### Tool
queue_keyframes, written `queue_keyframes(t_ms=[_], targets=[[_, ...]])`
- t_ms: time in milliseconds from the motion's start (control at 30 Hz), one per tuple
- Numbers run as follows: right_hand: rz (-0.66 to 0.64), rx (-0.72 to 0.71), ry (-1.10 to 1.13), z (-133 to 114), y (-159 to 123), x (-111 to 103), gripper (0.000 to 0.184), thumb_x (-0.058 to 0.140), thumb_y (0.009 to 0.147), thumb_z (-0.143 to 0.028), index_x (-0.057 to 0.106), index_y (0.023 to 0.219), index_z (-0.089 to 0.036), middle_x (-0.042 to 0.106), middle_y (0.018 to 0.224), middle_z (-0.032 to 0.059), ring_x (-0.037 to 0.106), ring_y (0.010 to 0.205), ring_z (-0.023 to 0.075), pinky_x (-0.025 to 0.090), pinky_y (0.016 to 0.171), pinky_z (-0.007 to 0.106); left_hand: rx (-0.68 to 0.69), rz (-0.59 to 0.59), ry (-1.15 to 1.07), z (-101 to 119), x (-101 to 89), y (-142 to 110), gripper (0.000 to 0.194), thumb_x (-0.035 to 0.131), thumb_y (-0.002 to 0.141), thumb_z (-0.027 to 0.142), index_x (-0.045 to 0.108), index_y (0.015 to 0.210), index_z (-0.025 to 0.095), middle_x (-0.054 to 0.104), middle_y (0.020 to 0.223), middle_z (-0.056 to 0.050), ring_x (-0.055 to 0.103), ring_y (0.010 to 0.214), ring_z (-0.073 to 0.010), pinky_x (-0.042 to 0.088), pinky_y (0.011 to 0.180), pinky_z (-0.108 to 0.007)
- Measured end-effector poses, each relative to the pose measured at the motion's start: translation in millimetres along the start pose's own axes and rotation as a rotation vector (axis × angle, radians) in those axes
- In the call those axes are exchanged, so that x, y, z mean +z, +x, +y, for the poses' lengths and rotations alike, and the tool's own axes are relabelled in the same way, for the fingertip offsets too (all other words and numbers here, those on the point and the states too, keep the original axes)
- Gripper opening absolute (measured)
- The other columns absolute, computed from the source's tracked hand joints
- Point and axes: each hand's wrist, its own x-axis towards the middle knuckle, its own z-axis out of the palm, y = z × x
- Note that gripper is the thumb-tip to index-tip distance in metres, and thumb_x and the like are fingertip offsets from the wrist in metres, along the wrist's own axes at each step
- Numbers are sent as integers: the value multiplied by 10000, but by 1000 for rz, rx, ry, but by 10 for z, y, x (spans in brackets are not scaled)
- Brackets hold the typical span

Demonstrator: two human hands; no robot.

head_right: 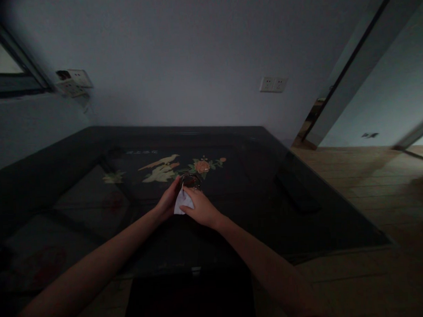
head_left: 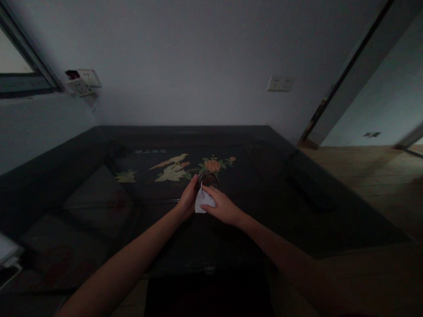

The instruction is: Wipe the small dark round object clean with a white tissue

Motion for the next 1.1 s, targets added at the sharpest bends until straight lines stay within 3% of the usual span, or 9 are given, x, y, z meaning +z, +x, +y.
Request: queue_keyframes(t_ms=[100, 267, 500, 600, 700, 833, 933, 1100], targets=[[-38, -19, -113, -14, -9, -29, 602, 624, 811, -177, 438, 1378, -102, 511, 1377, 191, 455, 1305, 273, 339, 1108, 461, 27, 10, -20, -2, -6, 20, 361, 414, 956, 352, 676, 993, 106, 730, 893, -114, 689, 863, -220, 507, 860, -329], [-79, -78, -326, -3, -4, -158, 493, 560, 826, -73, 507, 1311, -143, 577, 1294, 143, 506, 1234, 238, 428, 1031, 413, 36, 28, -30, -2, -29, 52, 355, 390, 966, 349, 660, 1034, 130, 723, 854, -86, 673, 801, -183, 509, 812, -308], [-39, -130, -590, 18, -9, -200, 373, 453, 875, -39, 577, 1206, -159, 577, 1289, 157, 494, 1236, 269, 345, 1058, 541, 1, 9, 12, 17, -34, 24, 333, 411, 958, 372, 652, 1047, 161, 715, 917, -81, 651, 770, -159, 510, 672, -264], [-46, -99, -523, -20, -17, -179, 385, 467, 870, -51, 564, 1232, -138, 587, 1267, 153, 504, 1212, 255, 425, 1017, 450, 17, 12, 37, 13, -27, 9, 321, 419, 956, 369, 657, 1024, 165, 716, 957, -83, 658, 796, -163, 512, 671, -259], [-53, -73, -358, -38, -20, -151, 431, 528, 836, -70, 541, 1265, -108, 594, 1244, 152, 517, 1191, 238, 435, 1026, 393, 37, 11, 45, 0, -15, 2, 328, 406, 962, 351, 662, 1003, 149, 722, 952, -89, 671, 847, -179, 523, 718, -267], [-45, -41, -85, 9, -11, -70, 550, 594, 806, -136, 468, 1340, -93, 559, 1316, 171, 505, 1241, 245, 384, 1084, 418, 42, 23, 16, -3, 23, -5, 372, 375, 971, 342, 675, 997, 123, 733, 908, -103, 683, 901, -209, 525, 831, -309], [-28, -10, 58, 48, -9, 0, 644, 624, 792, -173, 404, 1393, -104, 496, 1395, 187, 466, 1301, 255, 361, 1101, 443, 10, 70, 42, 11, 47, -14, 391, 395, 961, 374, 678, 1035, 114, 738, 849, -109, 697, 844, -226, 539, 816, -332], [-29, -8, 14, 37, -23, 9, 624, 625, 809, -180, 410, 1391, -110, 494, 1394, 189, 460, 1304, 265, 358, 1099, 452, 21, 72, 44, 11, 59, -24, 378, 404, 959, 360, 668, 1077, 115, 741, 866, -103, 700, 822, -221, 537, 835, -337]])
